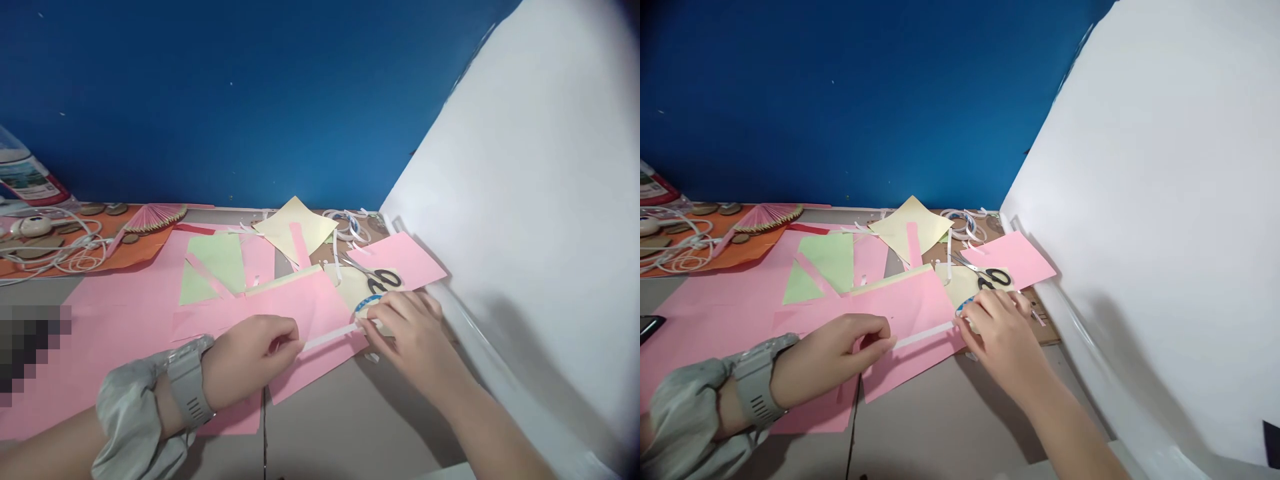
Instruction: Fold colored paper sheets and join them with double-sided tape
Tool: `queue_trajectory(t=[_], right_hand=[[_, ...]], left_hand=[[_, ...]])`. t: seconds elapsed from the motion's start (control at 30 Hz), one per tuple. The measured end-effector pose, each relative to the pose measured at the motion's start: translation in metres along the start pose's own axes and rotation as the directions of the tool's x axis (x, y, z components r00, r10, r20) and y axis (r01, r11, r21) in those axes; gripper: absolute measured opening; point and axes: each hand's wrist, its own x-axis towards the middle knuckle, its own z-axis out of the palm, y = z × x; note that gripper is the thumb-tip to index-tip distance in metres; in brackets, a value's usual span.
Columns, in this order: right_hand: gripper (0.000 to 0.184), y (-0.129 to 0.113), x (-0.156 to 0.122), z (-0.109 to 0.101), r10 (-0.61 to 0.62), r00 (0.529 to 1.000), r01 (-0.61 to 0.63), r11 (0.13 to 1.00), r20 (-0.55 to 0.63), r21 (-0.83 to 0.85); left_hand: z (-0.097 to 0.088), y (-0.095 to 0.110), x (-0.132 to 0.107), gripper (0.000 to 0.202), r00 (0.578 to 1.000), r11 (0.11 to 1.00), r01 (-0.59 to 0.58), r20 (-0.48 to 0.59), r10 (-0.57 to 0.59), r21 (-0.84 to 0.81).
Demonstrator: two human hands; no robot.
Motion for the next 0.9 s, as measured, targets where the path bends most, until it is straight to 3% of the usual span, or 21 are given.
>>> queue_trajectory(t=[0.13,0.27,0.53,0.9], right_hand=[[0.017,0.000,-0.019,0.013,0.027,0.999,-0.026,0.998,-0.026,0.061],[0.018,0.006,-0.024,0.015,0.082,0.996,-0.084,0.983,0.021,0.164],[0.017,0.016,-0.027,0.016,0.080,0.992,-0.106,0.944,0.095,0.311],[0.013,0.025,-0.030,0.020,0.129,0.991,-0.133,0.959,0.033,0.252]], left_hand=[[0.018,0.004,-0.007,0.027,0.999,0.998,0.036,-0.003,-0.036,0.045],[0.028,0.002,-0.012,0.026,0.998,0.995,0.053,-0.026,-0.051,0.086],[0.024,-0.014,-0.018,0.028,0.999,0.992,0.001,-0.044,0.005,0.124],[0.031,-0.026,-0.018,0.030,0.997,0.990,-0.026,-0.065,0.035,0.139]])
